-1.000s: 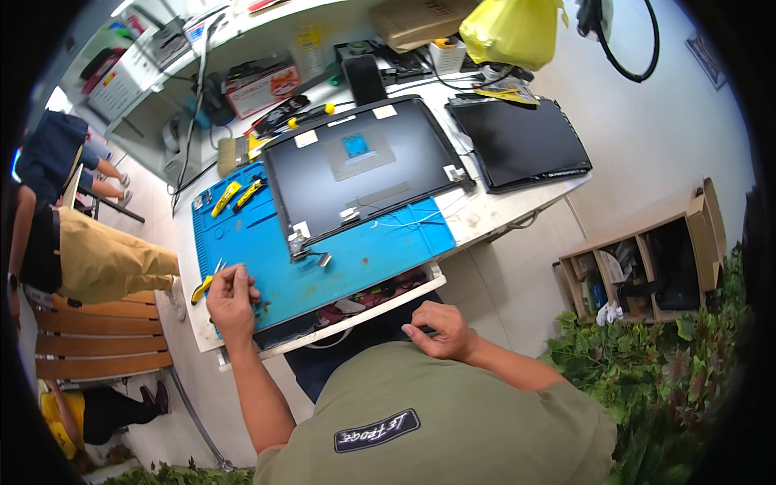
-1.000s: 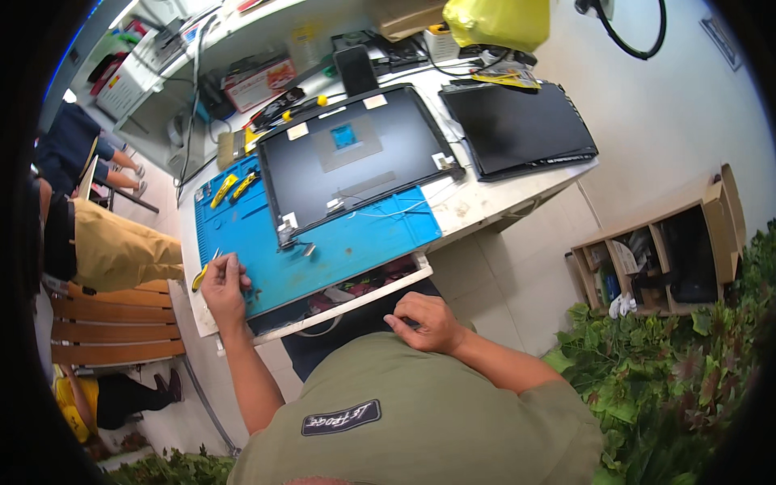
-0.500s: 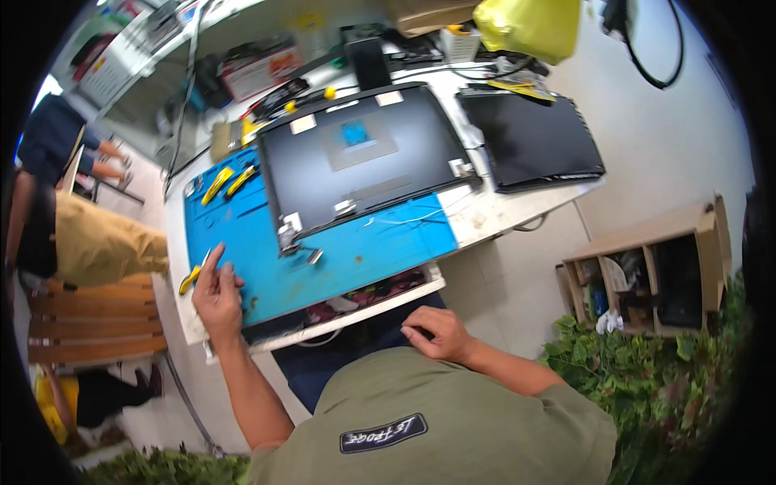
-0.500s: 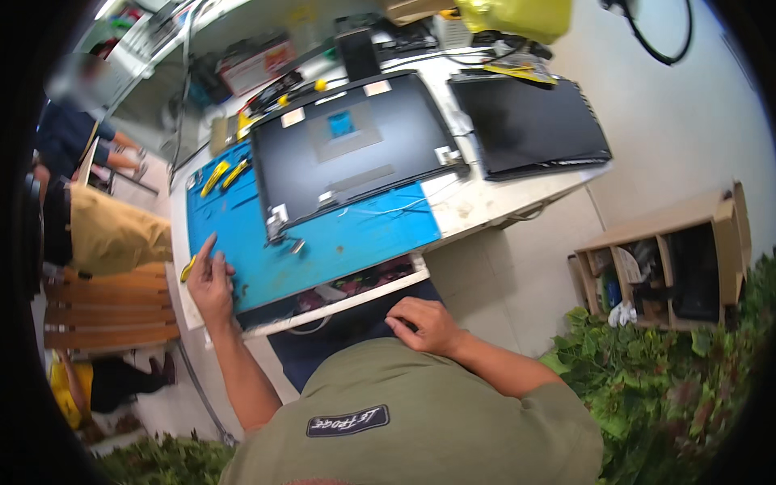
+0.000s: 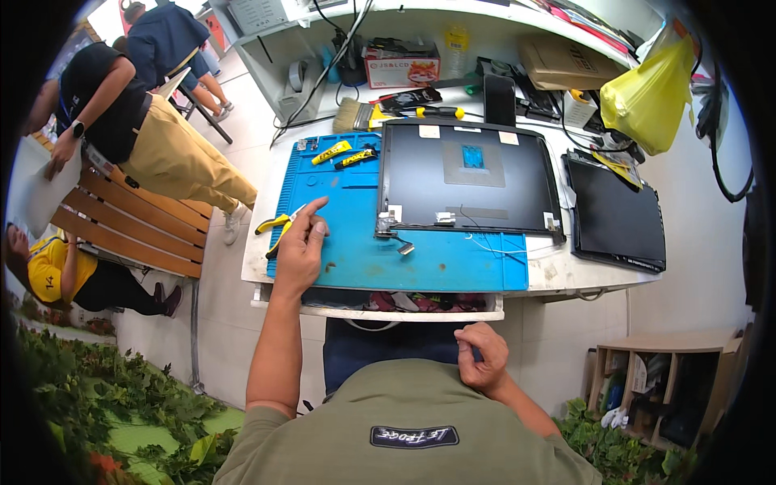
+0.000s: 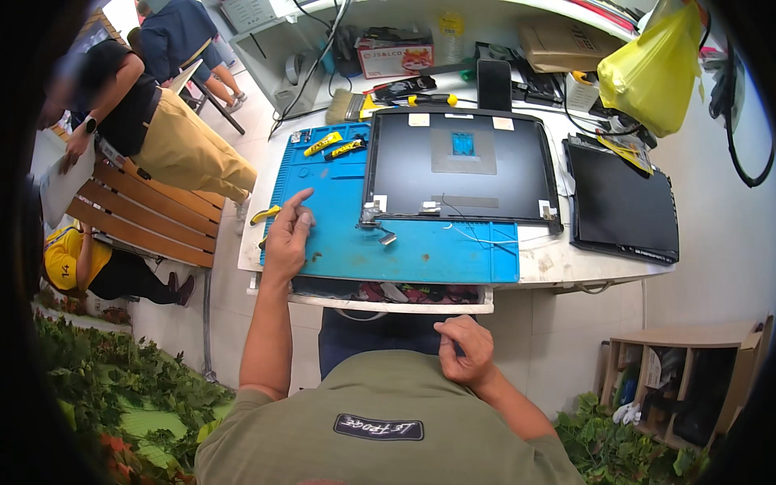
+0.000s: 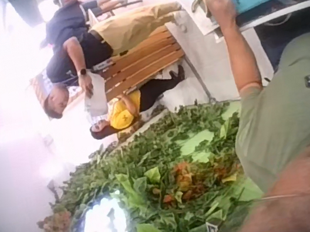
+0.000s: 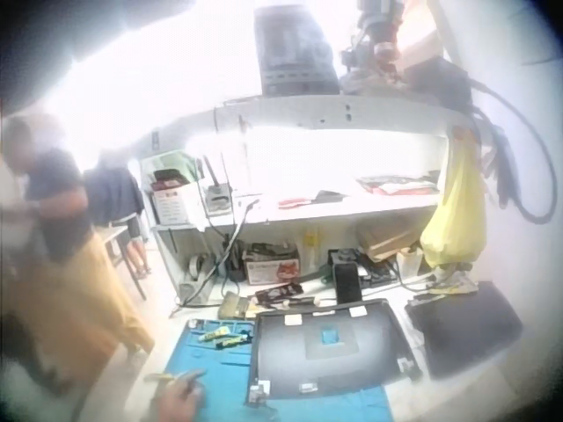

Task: The person detaches a small component from a laptop screen, applies heat using a heat gun, and then manipulates internal electronic parts with pliers and by hand.

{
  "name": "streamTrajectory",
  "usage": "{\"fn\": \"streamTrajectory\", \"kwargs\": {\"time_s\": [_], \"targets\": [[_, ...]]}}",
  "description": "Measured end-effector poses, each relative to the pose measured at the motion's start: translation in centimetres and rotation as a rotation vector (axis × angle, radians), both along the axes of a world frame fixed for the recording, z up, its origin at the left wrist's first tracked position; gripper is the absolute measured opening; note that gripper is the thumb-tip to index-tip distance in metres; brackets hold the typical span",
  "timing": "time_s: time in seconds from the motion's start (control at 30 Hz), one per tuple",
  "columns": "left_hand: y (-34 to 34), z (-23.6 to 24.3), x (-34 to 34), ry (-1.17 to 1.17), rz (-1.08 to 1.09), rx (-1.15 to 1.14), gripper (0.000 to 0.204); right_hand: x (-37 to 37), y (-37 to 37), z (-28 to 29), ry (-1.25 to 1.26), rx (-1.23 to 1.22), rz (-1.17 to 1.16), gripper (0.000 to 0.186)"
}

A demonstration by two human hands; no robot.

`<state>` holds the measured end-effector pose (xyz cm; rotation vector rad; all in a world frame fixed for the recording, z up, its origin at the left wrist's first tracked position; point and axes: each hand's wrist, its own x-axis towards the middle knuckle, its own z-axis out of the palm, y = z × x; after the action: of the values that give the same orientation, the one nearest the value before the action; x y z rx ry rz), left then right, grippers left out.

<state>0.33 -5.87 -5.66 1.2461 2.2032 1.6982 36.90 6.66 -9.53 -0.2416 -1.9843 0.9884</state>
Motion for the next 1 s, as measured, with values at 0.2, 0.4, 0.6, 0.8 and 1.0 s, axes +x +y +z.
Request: {"fn": "streamTrajectory", "kwargs": {"time_s": [0.2,0.4,0.6,0.8,1.0], "targets": [[0.7,5.7,-3.5,-0.038,0.157,-0.134,0.031,0.9,1.7,0.8,-0.003,0.043,-0.066,0.045],[7.4,5.3,-17.6,0.41,0.22,-0.358,0.038,-0.2,2.6,1.0,0.027,0.091,-0.076,0.045],[10.2,4.0,-20.4,0.318,0.264,-0.702,0.036,-1.3,2.2,2.3,0.019,0.117,0.023,0.049],[9.5,3.6,-21.6,0.113,0.228,-0.457,0.029,-3.3,4.2,5.8,0.078,0.267,0.099,0.049],[8.0,8.1,-14.3,0.133,-0.034,-0.108,0.019,-10.8,7.1,12.9,0.131,0.303,0.131,0.039]]}}
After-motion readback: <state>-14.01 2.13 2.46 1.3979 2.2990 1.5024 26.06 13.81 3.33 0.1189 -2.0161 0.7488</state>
